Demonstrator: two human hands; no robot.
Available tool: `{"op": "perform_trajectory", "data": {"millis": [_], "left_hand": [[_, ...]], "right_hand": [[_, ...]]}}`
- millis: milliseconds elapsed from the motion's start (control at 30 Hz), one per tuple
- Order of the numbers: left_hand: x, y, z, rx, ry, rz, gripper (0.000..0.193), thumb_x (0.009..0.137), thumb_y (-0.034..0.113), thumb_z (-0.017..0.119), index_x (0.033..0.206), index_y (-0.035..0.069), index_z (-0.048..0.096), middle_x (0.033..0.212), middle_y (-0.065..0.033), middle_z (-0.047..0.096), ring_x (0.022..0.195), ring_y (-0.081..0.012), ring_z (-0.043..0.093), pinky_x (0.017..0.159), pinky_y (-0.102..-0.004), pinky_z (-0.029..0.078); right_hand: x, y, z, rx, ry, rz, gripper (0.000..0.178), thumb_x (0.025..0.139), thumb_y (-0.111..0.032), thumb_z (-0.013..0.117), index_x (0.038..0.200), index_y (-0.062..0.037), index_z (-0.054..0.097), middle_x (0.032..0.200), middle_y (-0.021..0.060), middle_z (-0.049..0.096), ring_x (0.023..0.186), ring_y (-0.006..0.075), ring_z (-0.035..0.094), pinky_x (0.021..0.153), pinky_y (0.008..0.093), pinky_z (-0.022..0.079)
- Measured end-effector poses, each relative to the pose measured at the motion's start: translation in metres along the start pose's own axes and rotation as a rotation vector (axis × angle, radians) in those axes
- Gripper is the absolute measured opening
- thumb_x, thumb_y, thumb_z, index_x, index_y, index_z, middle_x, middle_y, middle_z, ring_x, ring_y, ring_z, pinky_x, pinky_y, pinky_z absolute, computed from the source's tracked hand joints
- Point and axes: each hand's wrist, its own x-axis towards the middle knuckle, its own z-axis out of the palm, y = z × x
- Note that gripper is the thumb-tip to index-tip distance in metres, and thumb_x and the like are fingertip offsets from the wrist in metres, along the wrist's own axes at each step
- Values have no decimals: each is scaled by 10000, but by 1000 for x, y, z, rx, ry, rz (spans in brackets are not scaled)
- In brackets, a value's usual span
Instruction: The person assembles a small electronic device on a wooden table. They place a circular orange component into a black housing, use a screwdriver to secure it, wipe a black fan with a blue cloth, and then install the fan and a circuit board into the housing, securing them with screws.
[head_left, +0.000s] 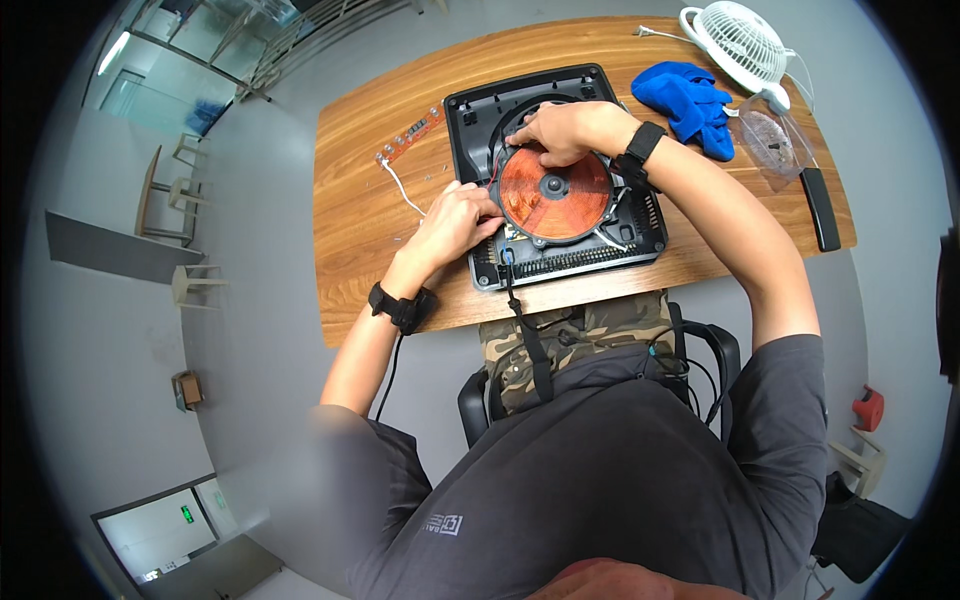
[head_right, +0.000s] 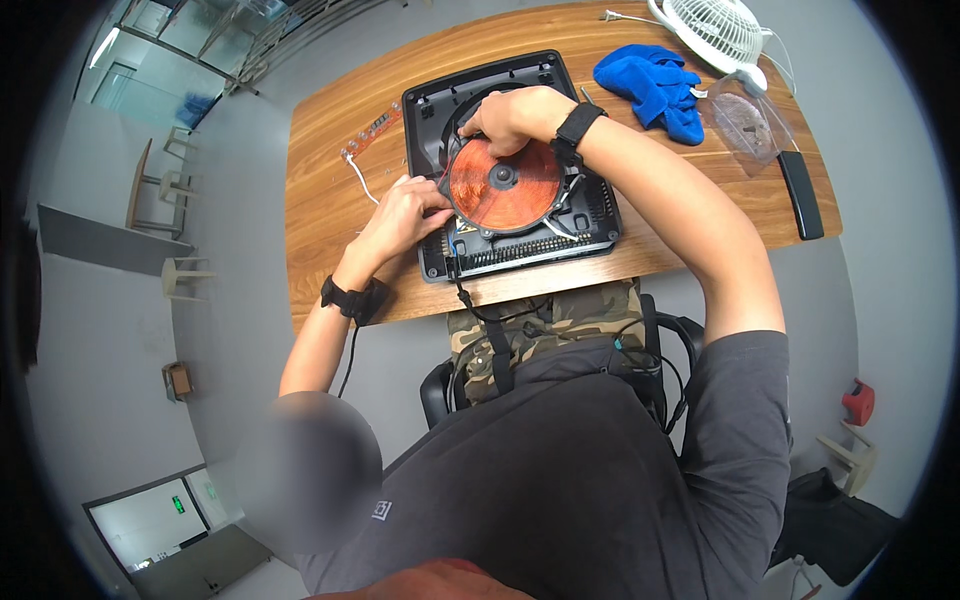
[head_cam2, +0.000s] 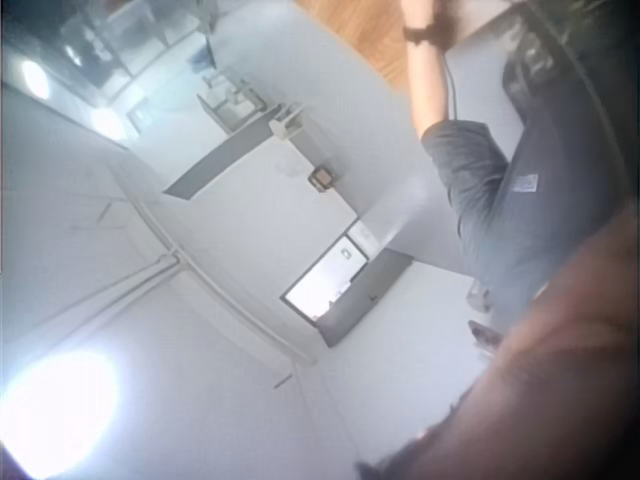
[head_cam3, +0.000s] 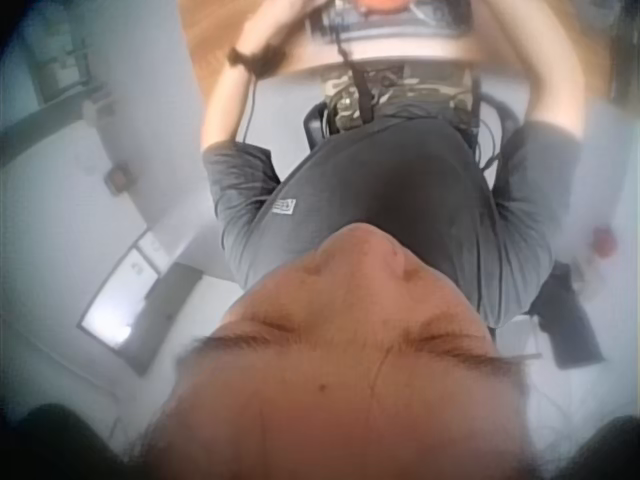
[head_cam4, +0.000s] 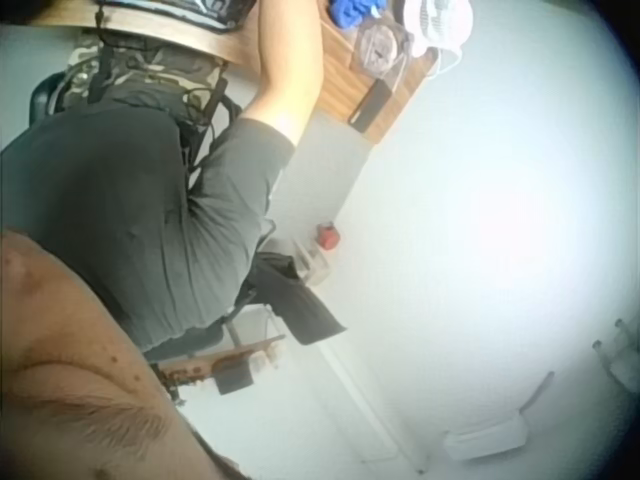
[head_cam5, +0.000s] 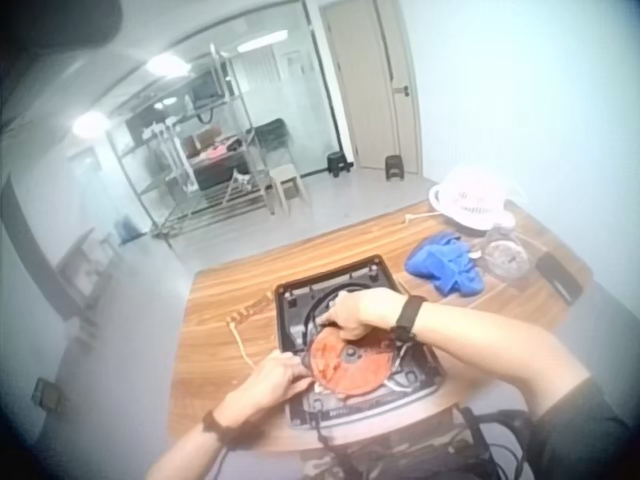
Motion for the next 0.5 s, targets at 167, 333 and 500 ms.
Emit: {"op": "perform_trajectory", "data": {"millis": [167, 333, 500], "left_hand": [[-3, -13, 8, -82, 9, -8, 117, 831, 110, 790, 881, 8, 764, 797, -133, 677, 779, -312, 624, 754, -403, 479], [-1, -5, 5, -68, 1, -28, 124, 841, 126, 794, 892, 16, 770, 797, -123, 677, 812, -306, 637, 797, -398, 471], [-4, -7, 12, -78, 20, -57, 112, 830, 127, 802, 873, 30, 768, 808, -115, 678, 820, -299, 631, 788, -398, 459]], "right_hand": [[-2, -3, -4, -40, -15, -24, 670, 906, -265, 698, 1541, -209, 493, 1521, 249, 497, 1386, 410, 483, 1158, 430, 417], [-5, -5, -9, -56, -36, -7, 664, 923, -263, 695, 1550, -225, 479, 1543, 246, 472, 1395, 414, 476, 1163, 433, 414], [-6, -6, -8, -78, -19, -26, 668, 923, -271, 696, 1551, -230, 474, 1547, 245, 466, 1359, 428, 511, 1151, 434, 430]]}}
